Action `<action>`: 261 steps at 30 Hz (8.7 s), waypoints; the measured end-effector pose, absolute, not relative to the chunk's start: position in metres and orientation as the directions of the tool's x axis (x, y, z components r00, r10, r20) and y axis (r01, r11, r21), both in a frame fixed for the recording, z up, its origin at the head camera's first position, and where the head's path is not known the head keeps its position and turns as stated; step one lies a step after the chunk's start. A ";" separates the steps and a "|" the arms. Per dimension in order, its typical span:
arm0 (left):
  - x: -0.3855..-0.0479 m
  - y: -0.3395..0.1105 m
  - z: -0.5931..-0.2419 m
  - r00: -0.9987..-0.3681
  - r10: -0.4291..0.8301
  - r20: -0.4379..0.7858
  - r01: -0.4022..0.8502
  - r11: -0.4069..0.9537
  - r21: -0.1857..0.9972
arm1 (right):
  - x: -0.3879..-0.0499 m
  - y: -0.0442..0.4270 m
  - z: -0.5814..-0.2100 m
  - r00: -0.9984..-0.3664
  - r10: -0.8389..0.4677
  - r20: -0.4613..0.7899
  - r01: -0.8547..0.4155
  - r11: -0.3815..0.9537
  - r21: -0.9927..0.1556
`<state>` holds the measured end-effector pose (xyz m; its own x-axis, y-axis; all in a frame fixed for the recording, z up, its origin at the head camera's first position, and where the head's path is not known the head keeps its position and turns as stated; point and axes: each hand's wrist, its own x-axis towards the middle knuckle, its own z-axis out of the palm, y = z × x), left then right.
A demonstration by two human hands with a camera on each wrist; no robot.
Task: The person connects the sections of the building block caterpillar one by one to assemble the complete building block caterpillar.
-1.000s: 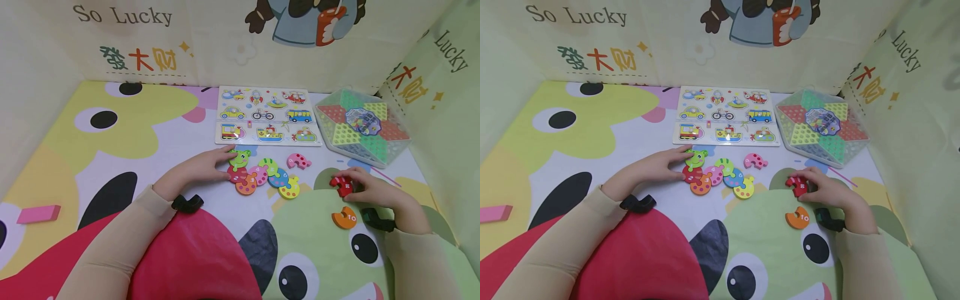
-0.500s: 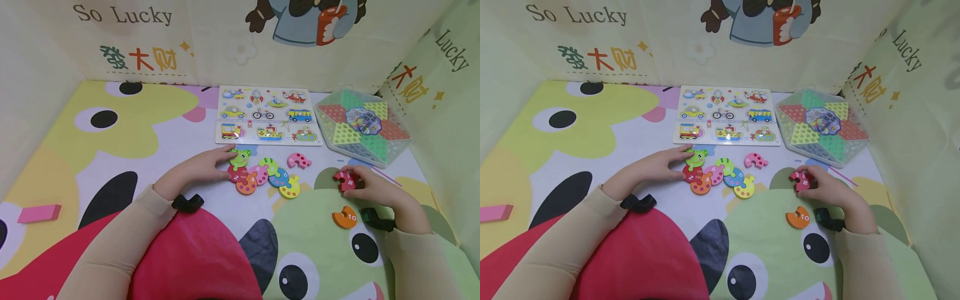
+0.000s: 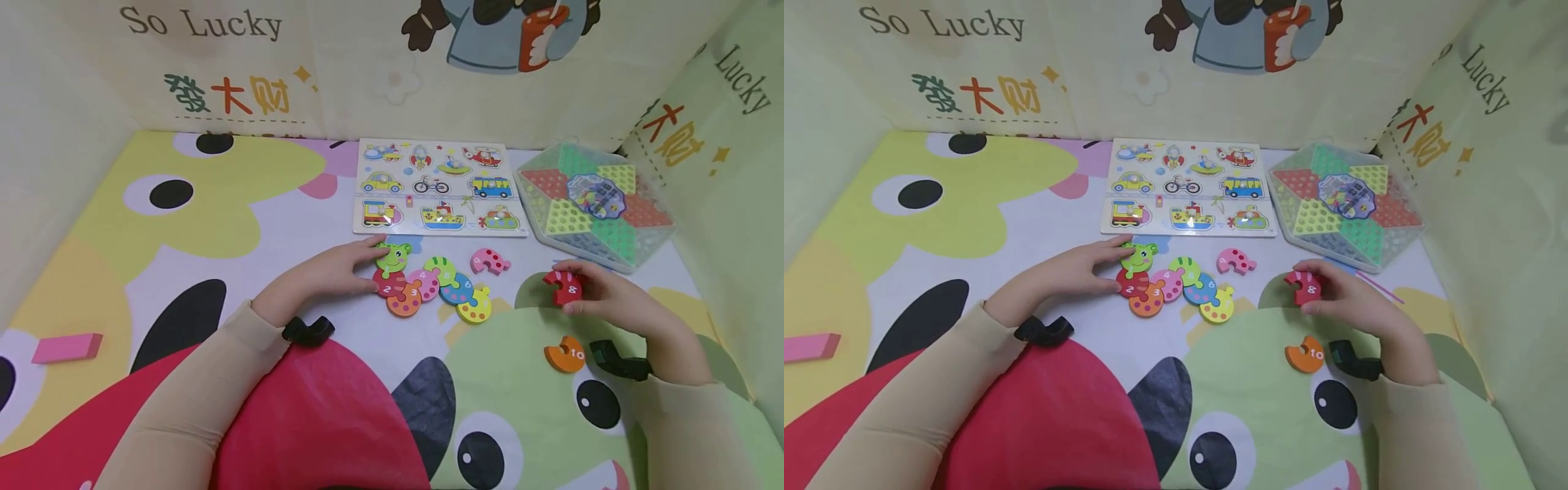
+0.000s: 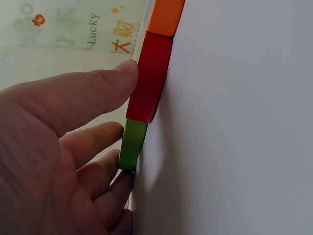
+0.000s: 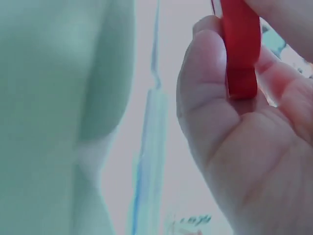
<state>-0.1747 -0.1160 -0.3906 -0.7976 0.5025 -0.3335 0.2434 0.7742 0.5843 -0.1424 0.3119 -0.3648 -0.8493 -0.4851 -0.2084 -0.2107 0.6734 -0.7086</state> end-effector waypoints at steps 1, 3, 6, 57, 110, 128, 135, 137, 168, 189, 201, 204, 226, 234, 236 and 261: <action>-0.175 -0.116 -0.391 -0.798 0.502 -0.334 0.243 0.774 0.584 | -0.142 0.309 -0.362 -0.843 -0.501 -0.196 -0.218 0.651 -0.727; -0.176 -0.116 -0.390 -0.798 0.502 -0.332 0.244 0.774 0.584 | -0.140 0.302 -0.357 -0.828 -0.528 -0.189 -0.218 0.614 -0.758; -0.176 -0.115 -0.390 -0.795 0.508 -0.331 0.247 0.770 0.588 | -0.139 0.291 -0.349 -0.819 -0.539 -0.198 -0.221 0.614 -0.758; -0.176 -0.116 -0.394 -0.795 0.514 -0.322 0.256 0.765 0.591 | -0.169 0.233 -0.365 -0.714 -0.489 -0.500 -0.137 0.799 -0.585; -0.175 -0.116 -0.392 -0.795 0.521 -0.309 0.260 0.754 0.603 | -0.216 0.223 -0.366 -0.769 -0.489 -0.412 -0.229 0.812 -0.537; -0.175 -0.116 -0.392 -0.799 0.511 -0.317 0.258 0.768 0.586 | -0.195 0.231 -0.357 -0.813 -0.485 -0.323 -0.199 0.751 -0.629; -0.175 -0.116 -0.392 -0.796 0.514 -0.319 0.258 0.765 0.590 | -0.189 0.242 -0.362 -0.790 -0.504 -0.350 -0.220 0.765 -0.605; -0.175 -0.116 -0.392 -0.796 0.514 -0.319 0.258 0.765 0.590 | -0.187 0.244 -0.364 -0.789 -0.513 -0.339 -0.238 0.762 -0.602; -0.175 -0.116 -0.392 -0.800 0.507 -0.322 0.254 0.771 0.584 | -0.182 0.257 -0.364 -0.736 -0.532 -0.418 -0.183 0.752 -0.633; -0.173 -0.117 -0.390 -0.801 0.502 -0.325 0.250 0.775 0.581 | -0.187 0.252 -0.374 -0.726 -0.605 -0.328 -0.327 0.723 -0.608; -0.173 -0.119 -0.391 -0.798 0.509 -0.322 0.251 0.767 0.591 | -0.162 0.265 -0.348 -0.792 -0.551 -0.265 -0.312 0.737 -0.599; -0.173 -0.118 -0.391 -0.797 0.513 -0.320 0.251 0.762 0.597 | -0.146 0.277 -0.345 -0.788 -0.575 -0.219 -0.363 0.722 -0.589; -0.174 -0.114 -0.393 -0.803 0.507 -0.314 0.251 0.766 0.592 | -0.079 0.322 -0.385 -0.794 -0.567 -0.219 -0.381 0.744 -0.549; -0.174 -0.115 -0.392 -0.804 0.506 -0.311 0.245 0.759 0.603 | -0.078 0.317 -0.386 -0.795 -0.575 -0.192 -0.401 0.737 -0.544; -0.174 -0.115 -0.393 -0.804 0.506 -0.312 0.245 0.761 0.601 | -0.078 0.318 -0.387 -0.799 -0.569 -0.194 -0.396 0.742 -0.541; -0.174 -0.115 -0.392 -0.800 0.506 -0.323 0.242 0.764 0.598 | -0.094 0.305 -0.373 -0.807 -0.591 -0.010 -0.453 0.629 -0.632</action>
<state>-0.1740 -0.1145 -0.3923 -0.7997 0.5061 -0.3231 0.2419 0.7640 0.5982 -0.0941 0.3046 -0.3735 -0.8066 -0.5910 -0.0098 -0.4532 0.6289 -0.6317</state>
